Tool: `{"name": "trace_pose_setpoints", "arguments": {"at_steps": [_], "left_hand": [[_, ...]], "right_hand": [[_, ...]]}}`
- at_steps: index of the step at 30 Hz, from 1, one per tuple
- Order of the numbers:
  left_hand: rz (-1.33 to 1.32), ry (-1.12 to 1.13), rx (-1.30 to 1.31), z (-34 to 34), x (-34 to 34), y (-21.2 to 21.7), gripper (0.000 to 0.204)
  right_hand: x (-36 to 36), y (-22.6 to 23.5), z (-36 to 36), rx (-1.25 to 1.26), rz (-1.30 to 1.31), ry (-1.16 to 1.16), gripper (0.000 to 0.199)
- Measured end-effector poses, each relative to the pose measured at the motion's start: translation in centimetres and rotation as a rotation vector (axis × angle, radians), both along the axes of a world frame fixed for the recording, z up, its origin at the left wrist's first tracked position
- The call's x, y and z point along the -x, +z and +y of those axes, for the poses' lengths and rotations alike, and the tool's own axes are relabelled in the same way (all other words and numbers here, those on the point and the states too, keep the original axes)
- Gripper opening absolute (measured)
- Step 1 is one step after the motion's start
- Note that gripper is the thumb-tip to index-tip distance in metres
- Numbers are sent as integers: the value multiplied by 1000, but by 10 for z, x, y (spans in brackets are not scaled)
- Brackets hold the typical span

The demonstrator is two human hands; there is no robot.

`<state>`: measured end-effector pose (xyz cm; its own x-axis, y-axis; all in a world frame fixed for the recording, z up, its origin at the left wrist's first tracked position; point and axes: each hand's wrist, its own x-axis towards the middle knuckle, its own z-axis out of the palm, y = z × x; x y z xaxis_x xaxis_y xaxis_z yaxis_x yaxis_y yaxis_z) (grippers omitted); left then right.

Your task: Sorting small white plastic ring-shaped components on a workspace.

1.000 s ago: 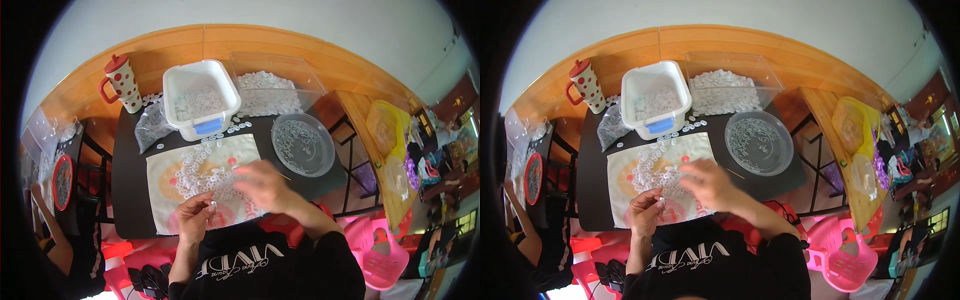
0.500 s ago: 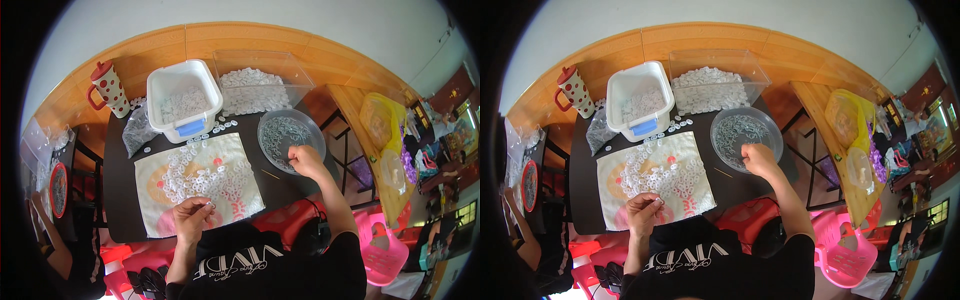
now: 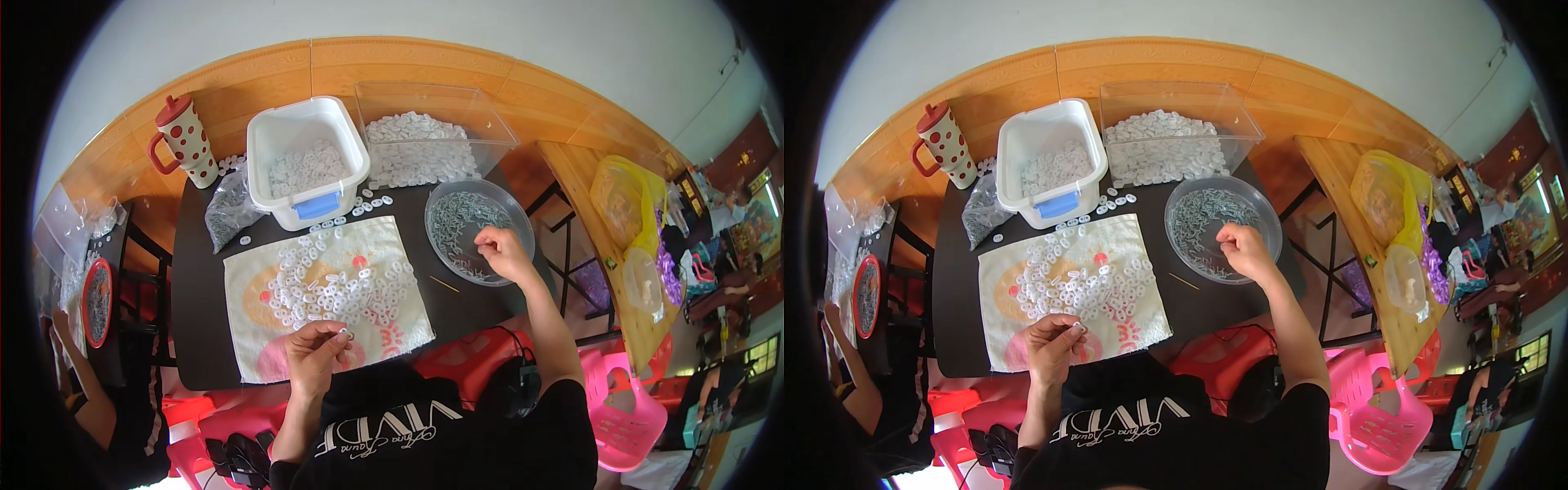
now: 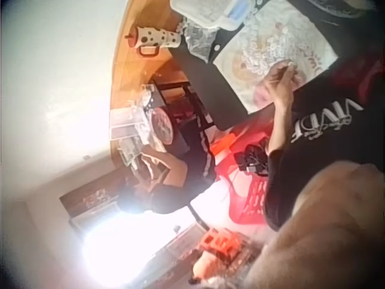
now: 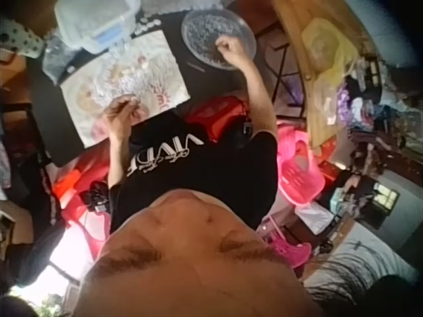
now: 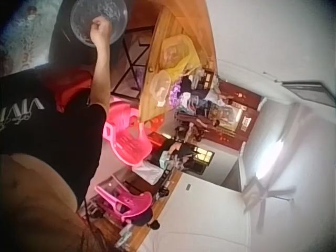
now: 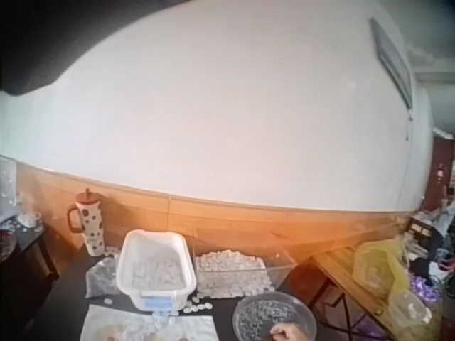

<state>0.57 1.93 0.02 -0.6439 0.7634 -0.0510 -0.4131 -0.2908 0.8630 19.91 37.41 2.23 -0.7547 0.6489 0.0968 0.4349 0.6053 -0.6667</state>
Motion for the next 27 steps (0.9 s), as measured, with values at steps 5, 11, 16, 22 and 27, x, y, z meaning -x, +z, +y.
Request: {"name": "trace_pose_setpoints", "arguments": {"at_steps": [5, 11, 16, 22, 27], "left_hand": [[-6, 1, 2, -2, 0, -4, 16], [4, -11, -3, -4, -2, -3, 16], [-5, 4, -10, -7, -3, -2, 15], [1, -4, -20, -9, -5, -1, 14], [-7, 8, -24, -10, -4, -2, 14]], "right_hand": [[4, 15, -19, -161, 11, 37, 7], [18, 25, -31, -199, -271, 74, 8], [25, 26, -29, -245, -351, 95, 14], [20, 25, -22, -255, -351, 162, 18], [13, 20, -22, -244, -247, 191, 18]]}}
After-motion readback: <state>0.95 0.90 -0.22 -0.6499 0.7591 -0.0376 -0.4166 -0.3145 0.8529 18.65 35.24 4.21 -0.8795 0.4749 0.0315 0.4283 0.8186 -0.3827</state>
